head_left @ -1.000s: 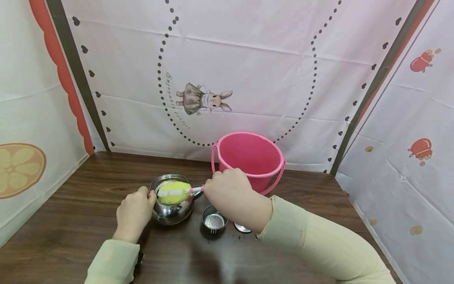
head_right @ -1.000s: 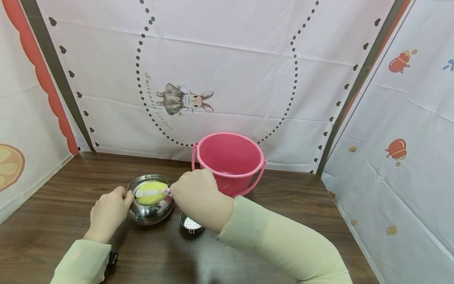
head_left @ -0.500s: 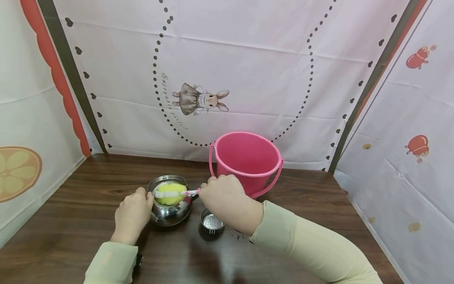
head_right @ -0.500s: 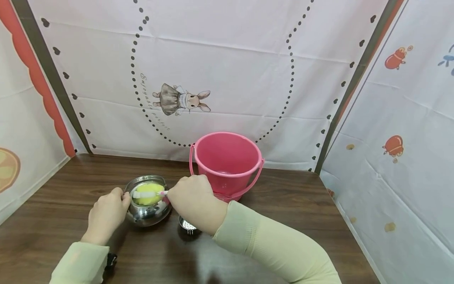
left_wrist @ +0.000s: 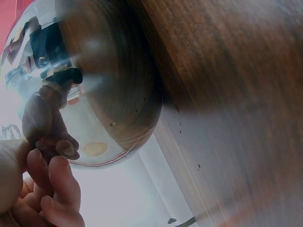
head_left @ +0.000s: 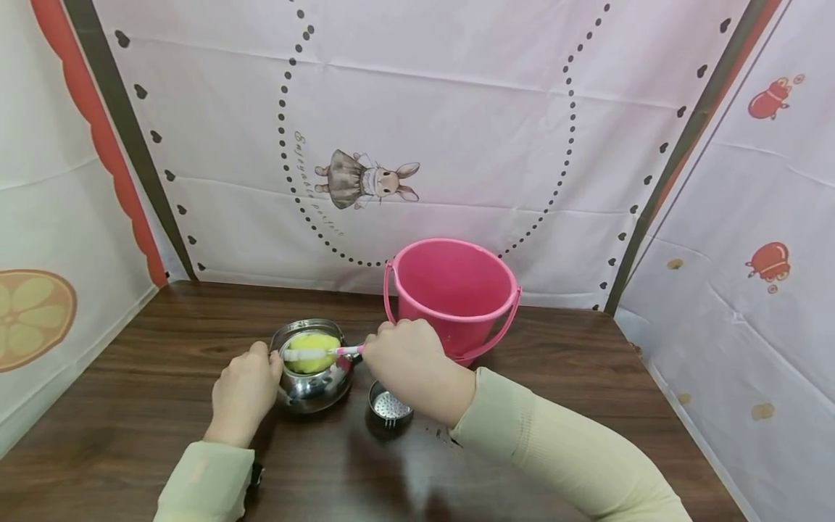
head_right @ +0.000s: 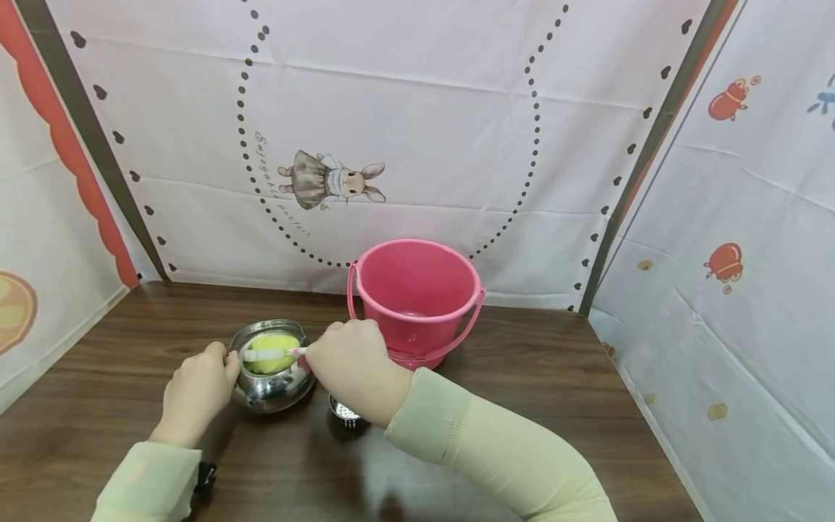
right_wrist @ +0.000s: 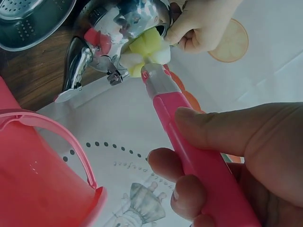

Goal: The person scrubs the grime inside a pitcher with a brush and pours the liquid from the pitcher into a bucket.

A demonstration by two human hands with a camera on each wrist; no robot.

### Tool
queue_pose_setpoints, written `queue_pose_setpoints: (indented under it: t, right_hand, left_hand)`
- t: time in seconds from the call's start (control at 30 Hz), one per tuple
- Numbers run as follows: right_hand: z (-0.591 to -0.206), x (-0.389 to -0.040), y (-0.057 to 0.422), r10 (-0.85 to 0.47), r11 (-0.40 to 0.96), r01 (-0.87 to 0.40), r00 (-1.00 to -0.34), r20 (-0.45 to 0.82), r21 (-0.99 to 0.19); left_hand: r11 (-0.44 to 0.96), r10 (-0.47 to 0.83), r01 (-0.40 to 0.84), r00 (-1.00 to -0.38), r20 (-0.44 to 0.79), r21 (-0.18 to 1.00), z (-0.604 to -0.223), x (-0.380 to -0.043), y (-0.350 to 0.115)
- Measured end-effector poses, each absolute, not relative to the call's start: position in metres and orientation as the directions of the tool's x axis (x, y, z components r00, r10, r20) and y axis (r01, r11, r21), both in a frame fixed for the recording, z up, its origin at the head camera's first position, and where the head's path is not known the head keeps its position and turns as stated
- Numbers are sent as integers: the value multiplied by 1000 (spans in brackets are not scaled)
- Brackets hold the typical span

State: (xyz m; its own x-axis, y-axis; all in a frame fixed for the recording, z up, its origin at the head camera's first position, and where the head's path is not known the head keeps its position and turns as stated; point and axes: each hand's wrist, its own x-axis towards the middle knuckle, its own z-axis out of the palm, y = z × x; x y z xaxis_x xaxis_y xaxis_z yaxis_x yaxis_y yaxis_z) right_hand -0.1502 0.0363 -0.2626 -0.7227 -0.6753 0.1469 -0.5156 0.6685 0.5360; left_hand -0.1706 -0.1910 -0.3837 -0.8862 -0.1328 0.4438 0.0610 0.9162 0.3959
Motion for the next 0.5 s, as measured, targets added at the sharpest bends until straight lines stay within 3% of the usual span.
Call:
queue_pose_setpoints:
  t: [0.5]
  right_hand:
    - [-262,-165,19,-630,683,-534,-776,31,499]
  left_hand:
    - [924,-126,57,-887,444,377,-383,-169,-190]
